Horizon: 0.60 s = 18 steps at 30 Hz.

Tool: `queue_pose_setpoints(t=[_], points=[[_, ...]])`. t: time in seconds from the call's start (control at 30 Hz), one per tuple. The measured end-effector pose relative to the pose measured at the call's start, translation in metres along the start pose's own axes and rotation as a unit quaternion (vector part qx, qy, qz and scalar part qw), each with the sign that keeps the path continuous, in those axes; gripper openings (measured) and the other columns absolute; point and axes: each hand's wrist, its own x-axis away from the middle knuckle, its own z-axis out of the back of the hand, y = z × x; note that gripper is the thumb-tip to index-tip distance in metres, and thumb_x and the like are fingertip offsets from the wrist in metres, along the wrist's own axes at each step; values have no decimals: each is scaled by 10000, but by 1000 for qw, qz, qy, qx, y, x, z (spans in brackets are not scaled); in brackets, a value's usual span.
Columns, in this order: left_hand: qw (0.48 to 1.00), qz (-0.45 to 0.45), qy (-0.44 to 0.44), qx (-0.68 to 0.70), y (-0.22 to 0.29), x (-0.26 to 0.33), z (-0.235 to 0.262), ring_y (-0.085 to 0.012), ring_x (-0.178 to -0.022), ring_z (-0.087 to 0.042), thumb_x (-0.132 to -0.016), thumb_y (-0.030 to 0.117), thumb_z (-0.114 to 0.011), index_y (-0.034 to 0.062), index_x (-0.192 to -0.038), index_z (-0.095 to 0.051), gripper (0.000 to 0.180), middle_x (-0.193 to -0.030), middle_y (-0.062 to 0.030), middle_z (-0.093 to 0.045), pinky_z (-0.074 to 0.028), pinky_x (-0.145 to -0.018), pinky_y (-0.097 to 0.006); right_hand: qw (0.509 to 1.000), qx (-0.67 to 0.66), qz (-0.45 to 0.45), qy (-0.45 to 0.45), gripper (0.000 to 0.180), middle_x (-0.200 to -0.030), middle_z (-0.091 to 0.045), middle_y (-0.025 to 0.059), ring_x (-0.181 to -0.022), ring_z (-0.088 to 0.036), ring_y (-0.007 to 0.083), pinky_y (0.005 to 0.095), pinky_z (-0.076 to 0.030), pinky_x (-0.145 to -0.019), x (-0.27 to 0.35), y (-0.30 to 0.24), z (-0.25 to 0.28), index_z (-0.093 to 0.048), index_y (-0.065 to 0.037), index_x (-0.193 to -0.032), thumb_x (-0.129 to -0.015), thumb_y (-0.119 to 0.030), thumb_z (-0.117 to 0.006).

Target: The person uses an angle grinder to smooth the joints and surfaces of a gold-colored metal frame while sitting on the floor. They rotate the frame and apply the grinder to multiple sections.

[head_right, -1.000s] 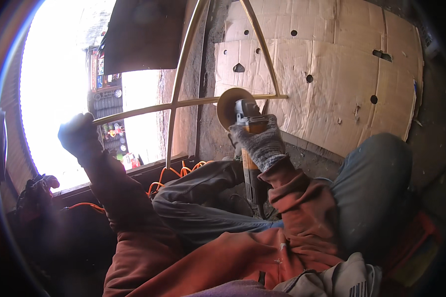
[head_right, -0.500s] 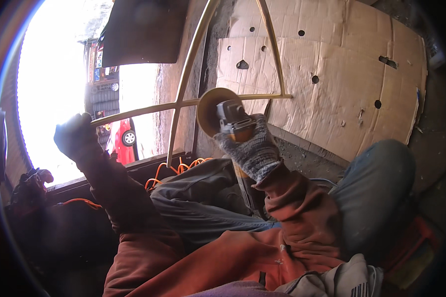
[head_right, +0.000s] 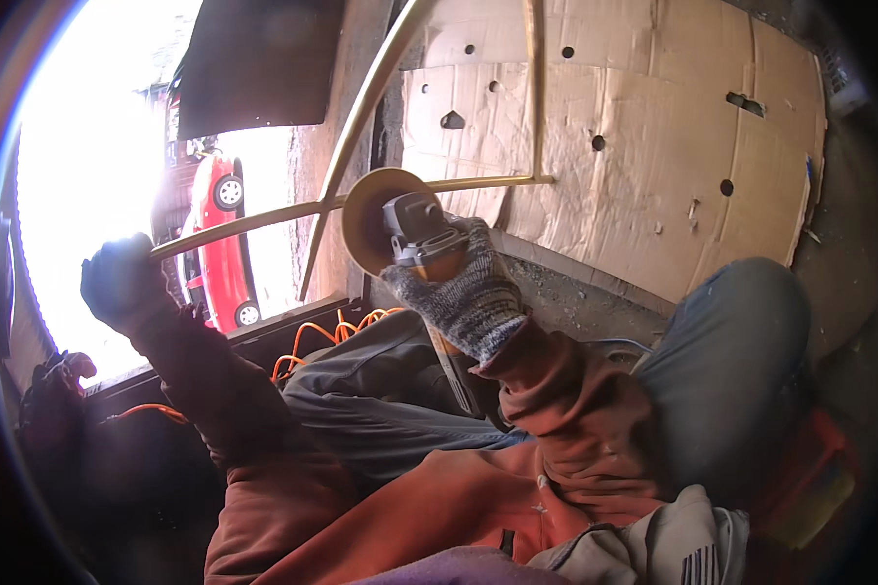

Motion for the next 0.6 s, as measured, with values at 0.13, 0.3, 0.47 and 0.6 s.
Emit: queue_pose_setpoints(t=[0.13,0.3,0.47,0.6], points=[[996,-64,-61,9,-13,1,-25,-156,-680,-602,-808,136,-584,170,-681,-597,132,-704,3,-591,-465,-631,-294,986,-54,-153,47,553,-952,-652,75,-795,-651,129,277,-549,-650,-15,32,28,-482,-47,-1103,-719,-183,-855],[985,76,-138,76,-4,2,-77,-168,-666,-584,-775,121,-612,153,-664,-554,129,-699,-14,-569,-441,-618,-311,963,-117,-203,130,475,-904,-649,65,-715,-637,124,270,-540,-592,-34,51,52,-512,-57,-1040,-724,-167,-849],[971,-160,113,140,-2,11,-95,-193,-550,-400,-889,113,-417,85,-663,-444,229,-624,-70,-419,-326,-525,-341,993,29,-99,64,533,-977,-647,64,-852,-635,133,287,-533,-752,-21,43,21,-500,-61,-1137,-737,-174,-835],[796,146,-49,586,-12,27,-150,-181,-569,-375,-912,118,-390,61,-680,-413,240,-634,-66,-389,-328,-519,-325,982,-84,-138,94,509,-993,-646,73,-855,-638,132,286,-540,-750,-28,44,23,-494,-53,-1095,-740,-190,-831]])
